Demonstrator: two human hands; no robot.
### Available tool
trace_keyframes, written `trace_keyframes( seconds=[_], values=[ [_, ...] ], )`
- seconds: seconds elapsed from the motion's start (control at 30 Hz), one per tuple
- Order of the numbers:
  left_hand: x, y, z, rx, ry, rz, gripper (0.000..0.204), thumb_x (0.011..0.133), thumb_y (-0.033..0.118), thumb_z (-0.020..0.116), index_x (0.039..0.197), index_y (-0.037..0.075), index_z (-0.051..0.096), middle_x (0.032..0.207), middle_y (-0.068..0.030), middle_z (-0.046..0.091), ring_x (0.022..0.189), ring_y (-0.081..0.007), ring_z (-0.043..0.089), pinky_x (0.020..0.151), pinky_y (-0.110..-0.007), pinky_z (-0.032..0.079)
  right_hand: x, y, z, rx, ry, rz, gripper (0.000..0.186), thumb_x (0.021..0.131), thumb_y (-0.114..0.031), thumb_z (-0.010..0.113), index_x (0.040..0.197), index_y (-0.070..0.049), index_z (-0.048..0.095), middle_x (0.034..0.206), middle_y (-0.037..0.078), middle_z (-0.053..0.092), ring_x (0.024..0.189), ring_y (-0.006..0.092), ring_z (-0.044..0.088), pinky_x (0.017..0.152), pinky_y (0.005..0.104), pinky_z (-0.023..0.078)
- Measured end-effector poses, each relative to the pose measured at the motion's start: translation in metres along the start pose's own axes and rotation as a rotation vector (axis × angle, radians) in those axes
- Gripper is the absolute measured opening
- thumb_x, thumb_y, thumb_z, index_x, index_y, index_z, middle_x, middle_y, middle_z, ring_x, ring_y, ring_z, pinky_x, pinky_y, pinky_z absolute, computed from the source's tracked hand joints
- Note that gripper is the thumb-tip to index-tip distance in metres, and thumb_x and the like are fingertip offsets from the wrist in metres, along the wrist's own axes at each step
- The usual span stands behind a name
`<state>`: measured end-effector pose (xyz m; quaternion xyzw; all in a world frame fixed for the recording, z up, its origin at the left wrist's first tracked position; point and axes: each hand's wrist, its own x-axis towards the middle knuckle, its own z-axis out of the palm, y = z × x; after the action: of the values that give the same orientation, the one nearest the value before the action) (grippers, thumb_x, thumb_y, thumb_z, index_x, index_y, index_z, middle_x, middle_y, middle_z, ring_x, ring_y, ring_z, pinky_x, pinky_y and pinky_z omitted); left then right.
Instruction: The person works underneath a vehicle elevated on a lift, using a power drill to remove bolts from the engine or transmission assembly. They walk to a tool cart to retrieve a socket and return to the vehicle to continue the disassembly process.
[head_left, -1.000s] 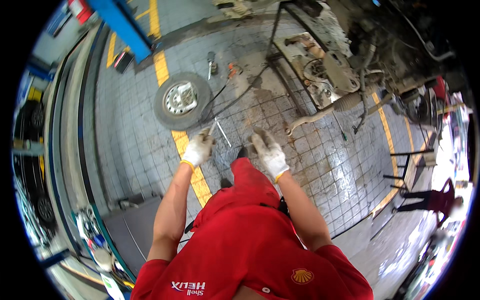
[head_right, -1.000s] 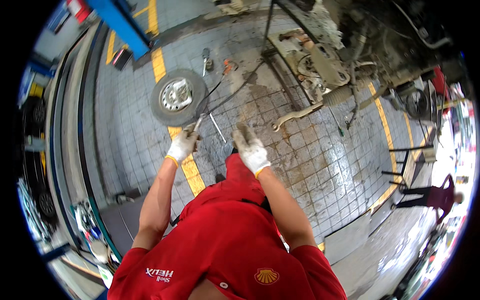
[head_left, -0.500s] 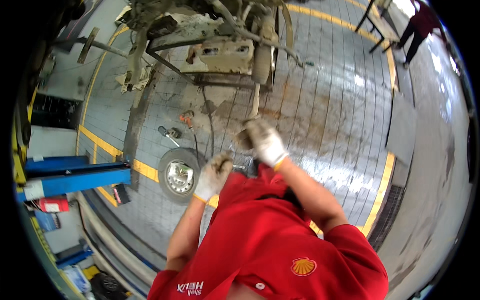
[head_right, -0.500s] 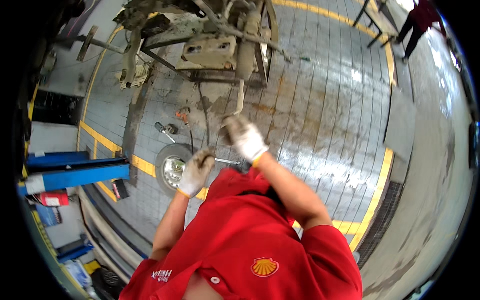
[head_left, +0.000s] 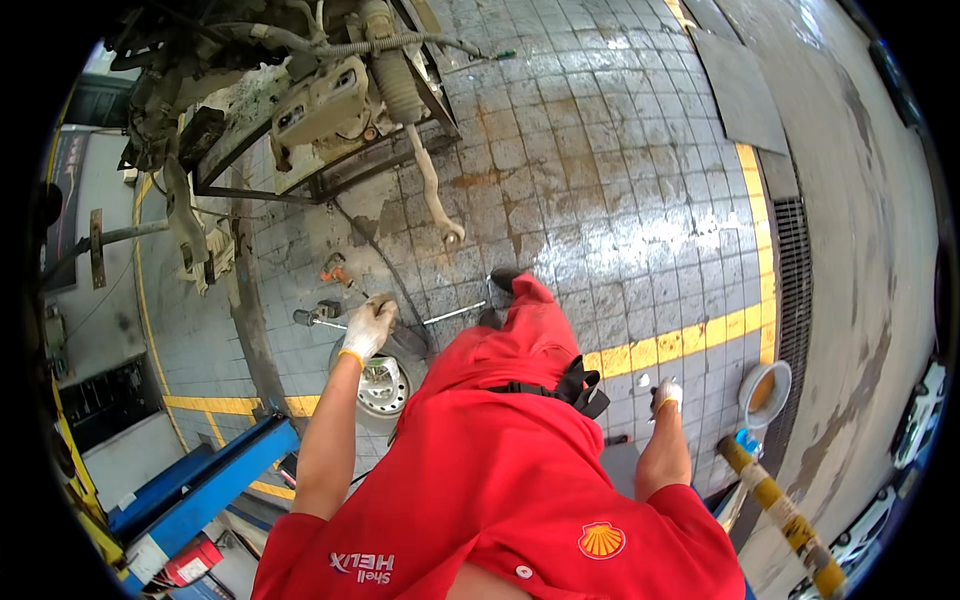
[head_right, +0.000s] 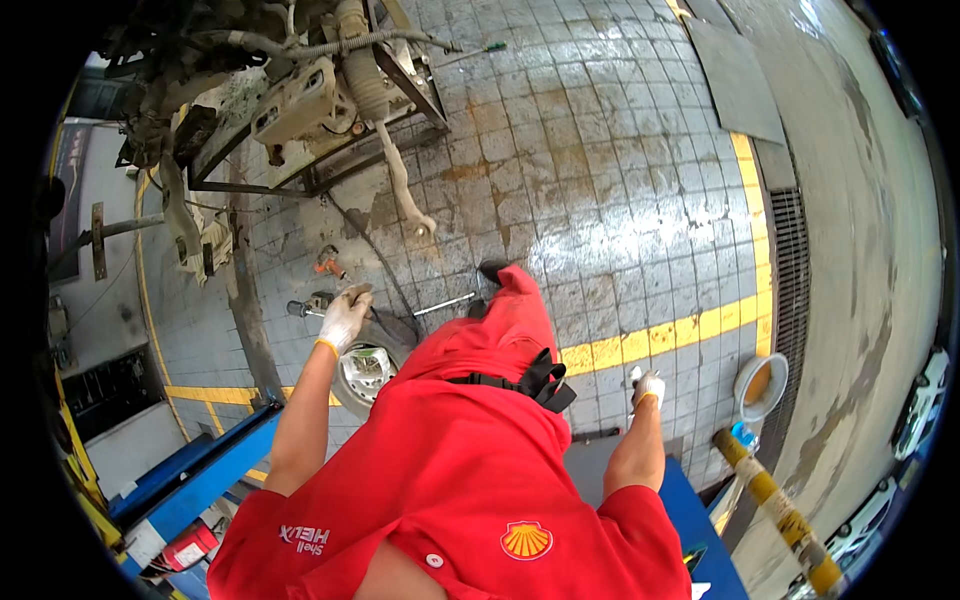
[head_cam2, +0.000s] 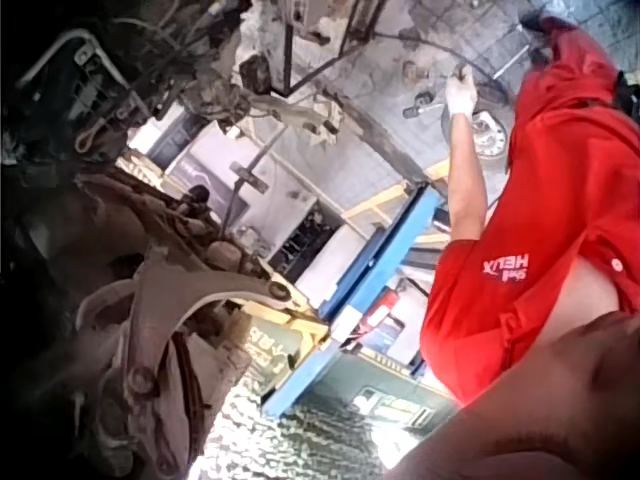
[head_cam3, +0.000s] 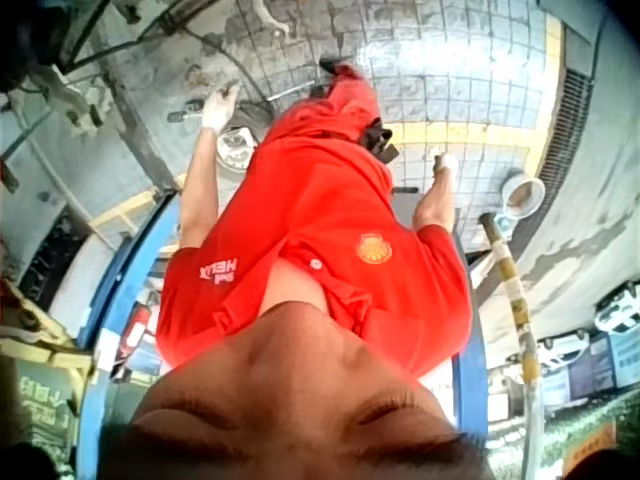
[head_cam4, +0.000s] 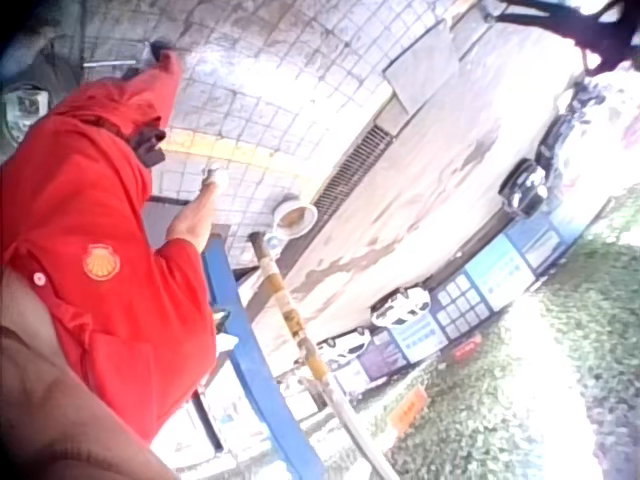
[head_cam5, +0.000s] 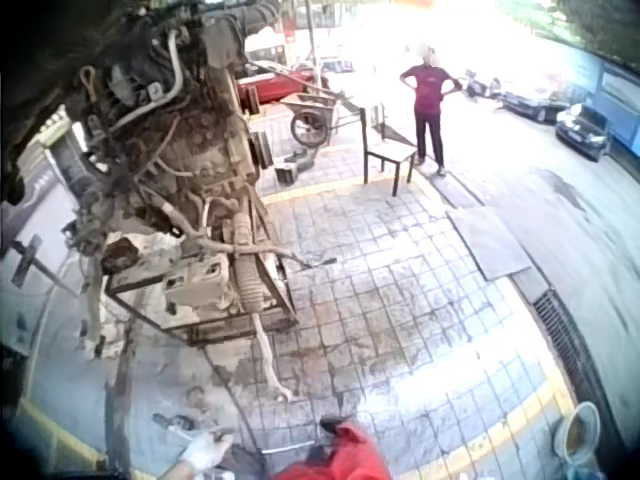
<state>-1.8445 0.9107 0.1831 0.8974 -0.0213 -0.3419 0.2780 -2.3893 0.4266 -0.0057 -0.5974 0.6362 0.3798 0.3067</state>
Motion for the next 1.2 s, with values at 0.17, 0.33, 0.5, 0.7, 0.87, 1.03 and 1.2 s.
trace_keyframes(
  seconds=[0.17,0.33,0.5,0.7,0.87,1.03,1.2],
  values=[
    [-0.005,-0.024,0.018,0.145,-0.238,-0.073,0.044,0.097,0.035,0.057,0.128,0.004,0.065,0.092,-0.0118,0.073,0.076,-0.0212,0.069,0.072,-0.035,0.054,-0.092,0.036,0.130,-0.871,-0.105,-0.595,0.032,0.083,-0.024,0.072,0.112,-0.012,0.071,0.096,0.016,0.076,0.086,0.0248,0.075,0.072,0.0361,0.059],
    [0.022,-0.192,0.076,0.266,-0.344,-0.008,0.055,0.097,0.047,0.052,0.119,-0.001,0.067,0.113,-0.0269,0.070,0.105,-0.0389,0.069,0.090,-0.046,0.054,-0.183,-0.002,0.136,0.652,-0.071,-0.046,0.040,0.092,-0.023,0.055,0.128,-0.008,0.063,0.090,0.014,0.074,0.061,0.0225,0.065,0.054,0.0377,0.051],
    [-0.008,-0.136,0.111,0.085,-0.470,-0.177,0.029,0.098,0.028,0.061,0.103,0.000,0.067,0.079,-0.0066,0.068,0.056,-0.0179,0.061,0.052,-0.036,0.052,-0.204,-0.002,0.072,0.756,0.061,-0.090,0.050,0.101,-0.032,0.045,0.145,-0.009,0.051,0.093,0.013,0.074,0.070,0.0163,0.065,0.053,0.0329,0.047],
    [0.004,-0.046,0.168,0.123,-0.549,-0.100,0.027,0.100,0.027,0.060,0.111,0.004,0.067,0.081,-0.0055,0.068,0.063,-0.0174,0.063,0.059,-0.034,0.053,-0.145,0.067,0.062,0.901,0.145,-0.082,0.048,0.101,-0.031,0.048,0.140,-0.003,0.053,0.088,0.012,0.075,0.056,0.0168,0.058,0.053,0.0343,0.047],
    [-0.010,0.070,0.252,0.241,-0.545,-0.078,0.027,0.100,0.025,0.061,0.117,0.004,0.065,0.084,-0.0064,0.069,0.066,-0.0184,0.065,0.052,-0.036,0.052,-0.092,0.160,0.051,0.928,0.066,0.009,0.046,0.100,-0.029,0.045,0.139,-0.004,0.053,0.087,0.013,0.074,0.053,0.0163,0.053,0.047,0.0346,0.042],
    [-0.010,0.169,0.347,0.300,-0.613,0.011,0.026,0.100,0.024,0.061,0.118,0.006,0.064,0.079,-0.0071,0.068,0.061,-0.0182,0.064,0.047,-0.036,0.051,-0.028,0.254,0.019,0.955,0.086,0.114,0.043,0.101,-0.029,0.045,0.134,-0.004,0.056,0.087,0.013,0.074,0.056,0.0192,0.056,0.050,0.0373,0.045],
    [-0.047,0.299,0.458,0.420,-0.720,0.120,0.023,0.100,0.022,0.060,0.116,0.006,0.064,0.080,-0.0057,0.067,0.060,-0.0169,0.063,0.050,-0.033,0.051,0.009,0.311,-0.031,1.061,0.245,0.102,0.040,0.102,-0.029,0.046,0.132,-0.005,0.058,0.084,0.012,0.072,0.057,0.0183,0.056,0.052,0.0363,0.046]
  ],
)
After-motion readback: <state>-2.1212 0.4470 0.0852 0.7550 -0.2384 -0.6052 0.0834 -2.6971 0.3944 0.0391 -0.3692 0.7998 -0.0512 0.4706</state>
